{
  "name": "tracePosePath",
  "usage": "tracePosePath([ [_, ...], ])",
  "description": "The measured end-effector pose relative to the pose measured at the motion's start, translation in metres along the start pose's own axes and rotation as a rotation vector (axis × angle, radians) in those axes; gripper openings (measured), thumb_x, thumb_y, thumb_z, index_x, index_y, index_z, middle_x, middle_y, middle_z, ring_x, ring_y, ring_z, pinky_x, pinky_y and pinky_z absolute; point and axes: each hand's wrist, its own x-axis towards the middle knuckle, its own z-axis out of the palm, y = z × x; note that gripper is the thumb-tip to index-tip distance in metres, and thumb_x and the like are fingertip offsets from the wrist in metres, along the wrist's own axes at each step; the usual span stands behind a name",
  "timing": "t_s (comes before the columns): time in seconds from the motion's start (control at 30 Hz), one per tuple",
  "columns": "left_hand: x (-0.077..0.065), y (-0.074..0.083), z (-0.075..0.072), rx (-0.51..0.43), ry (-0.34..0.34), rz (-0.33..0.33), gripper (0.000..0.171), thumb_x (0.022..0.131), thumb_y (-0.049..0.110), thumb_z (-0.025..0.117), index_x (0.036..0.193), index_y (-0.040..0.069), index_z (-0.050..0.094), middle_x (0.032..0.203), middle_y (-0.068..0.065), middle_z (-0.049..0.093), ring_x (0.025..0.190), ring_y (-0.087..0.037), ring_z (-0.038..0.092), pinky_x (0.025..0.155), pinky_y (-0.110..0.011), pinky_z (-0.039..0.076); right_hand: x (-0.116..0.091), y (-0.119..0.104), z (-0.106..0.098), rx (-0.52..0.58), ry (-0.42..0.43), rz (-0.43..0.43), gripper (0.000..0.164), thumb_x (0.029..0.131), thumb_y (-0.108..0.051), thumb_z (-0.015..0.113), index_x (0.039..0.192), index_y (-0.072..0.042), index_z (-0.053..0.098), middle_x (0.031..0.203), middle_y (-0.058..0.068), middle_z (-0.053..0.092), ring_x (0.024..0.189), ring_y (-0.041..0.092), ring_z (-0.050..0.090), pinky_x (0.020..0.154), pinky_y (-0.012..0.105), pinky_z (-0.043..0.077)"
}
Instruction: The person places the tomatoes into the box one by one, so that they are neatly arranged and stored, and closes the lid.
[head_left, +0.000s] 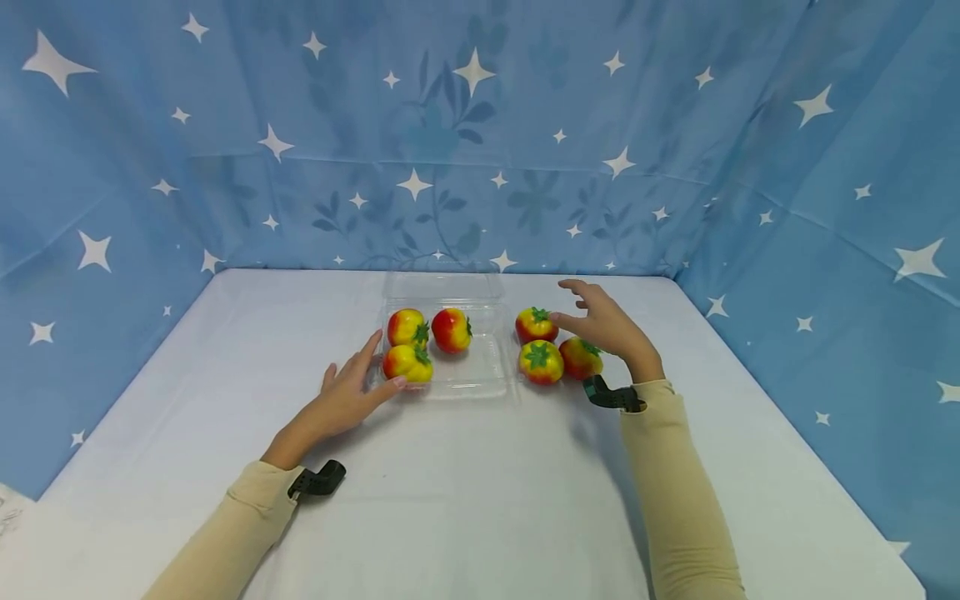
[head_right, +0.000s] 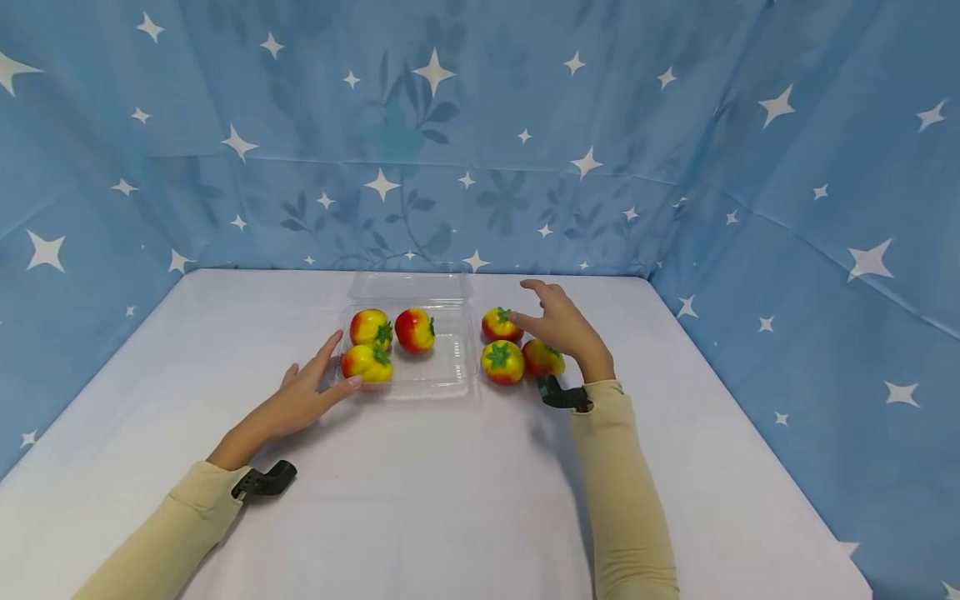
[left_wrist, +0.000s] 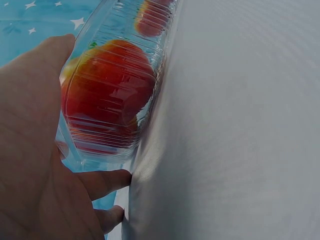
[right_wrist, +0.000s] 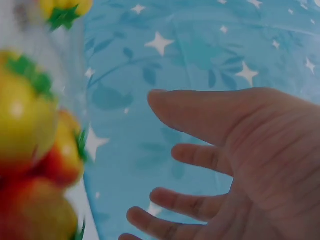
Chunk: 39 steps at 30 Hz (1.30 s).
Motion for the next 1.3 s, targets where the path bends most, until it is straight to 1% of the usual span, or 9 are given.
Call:
tracePosePath([
  [0.13,-0.002,0.000,-0.001,0.002,0.000,-0.001,0.099,0.105,0.061,0.058,0.174,0.013,0.005,0.169,-0.028,0.033,0.159,-0.047,0.018,0.120,-0.075,-0.010,-0.008,0.015,-0.003,-0.011,-0.021,0.013,0.075,0.104,-0.026,0.072,0.165,-0.004,0.035,0.166,0.029,0.032,0.148,0.052,0.039,0.112,0.068,0.042],
  [0.23,-0.002,-0.001,-0.001,0.001,0.000,-0.002,0.099,0.105,0.060,0.058,0.174,0.014,0.005,0.169,-0.027,0.033,0.159,-0.046,0.019,0.120,-0.074,-0.010,-0.014,0.025,-0.004,-0.015,-0.055,0.008,0.079,0.102,-0.028,0.074,0.166,-0.003,0.033,0.166,0.029,0.032,0.147,0.053,0.039,0.111,0.069,0.042],
  [0.4,-0.001,-0.001,0.000,-0.004,0.000,-0.002,0.099,0.105,0.060,0.058,0.174,0.014,0.006,0.169,-0.027,0.034,0.159,-0.046,0.022,0.120,-0.075,-0.010,-0.019,0.038,-0.003,0.034,-0.138,0.031,0.086,0.099,-0.029,0.077,0.167,-0.006,0.030,0.166,0.030,0.030,0.148,0.054,0.037,0.111,0.070,0.042],
  [0.57,0.000,-0.001,-0.001,0.000,0.001,-0.001,0.098,0.105,0.060,0.058,0.174,0.013,0.006,0.168,-0.028,0.033,0.159,-0.047,0.021,0.120,-0.075,-0.010,-0.017,0.046,0.000,0.046,-0.233,0.094,0.090,0.097,-0.031,0.077,0.169,-0.010,0.027,0.167,0.032,0.029,0.148,0.054,0.036,0.113,0.073,0.036],
  [0.73,0.000,-0.002,-0.001,0.008,-0.003,0.003,0.098,0.105,0.060,0.058,0.174,0.013,0.006,0.169,-0.028,0.033,0.159,-0.047,0.019,0.120,-0.076,-0.009,-0.018,0.048,0.004,0.027,-0.298,0.107,0.088,0.096,-0.033,0.077,0.167,-0.008,0.031,0.162,0.034,0.034,0.145,0.054,0.036,0.116,0.076,0.030],
  [0.87,-0.001,-0.002,-0.002,0.014,0.002,0.010,0.098,0.105,0.060,0.058,0.174,0.014,0.005,0.168,-0.027,0.036,0.159,-0.047,0.021,0.119,-0.076,-0.009,-0.018,0.050,0.006,0.028,-0.311,0.106,0.084,0.095,-0.035,0.077,0.164,-0.008,0.036,0.163,0.032,0.035,0.146,0.051,0.035,0.117,0.075,0.028],
  [1.03,-0.001,-0.002,-0.002,0.014,0.001,0.008,0.098,0.105,0.060,0.058,0.174,0.015,0.004,0.168,-0.027,0.035,0.159,-0.046,0.020,0.120,-0.075,-0.009,-0.015,0.052,0.006,0.020,-0.314,0.101,0.081,0.095,-0.036,0.076,0.162,-0.009,0.041,0.166,0.027,0.035,0.147,0.049,0.034,0.118,0.074,0.028],
  [1.3,-0.001,-0.002,-0.002,0.009,-0.004,0.007,0.098,0.105,0.060,0.057,0.174,0.015,0.004,0.169,-0.027,0.032,0.159,-0.047,0.019,0.120,-0.075,-0.009,-0.015,0.055,0.005,0.015,-0.309,0.098,0.079,0.095,-0.034,0.076,0.161,-0.008,0.043,0.165,0.028,0.036,0.147,0.050,0.034,0.117,0.074,0.030],
])
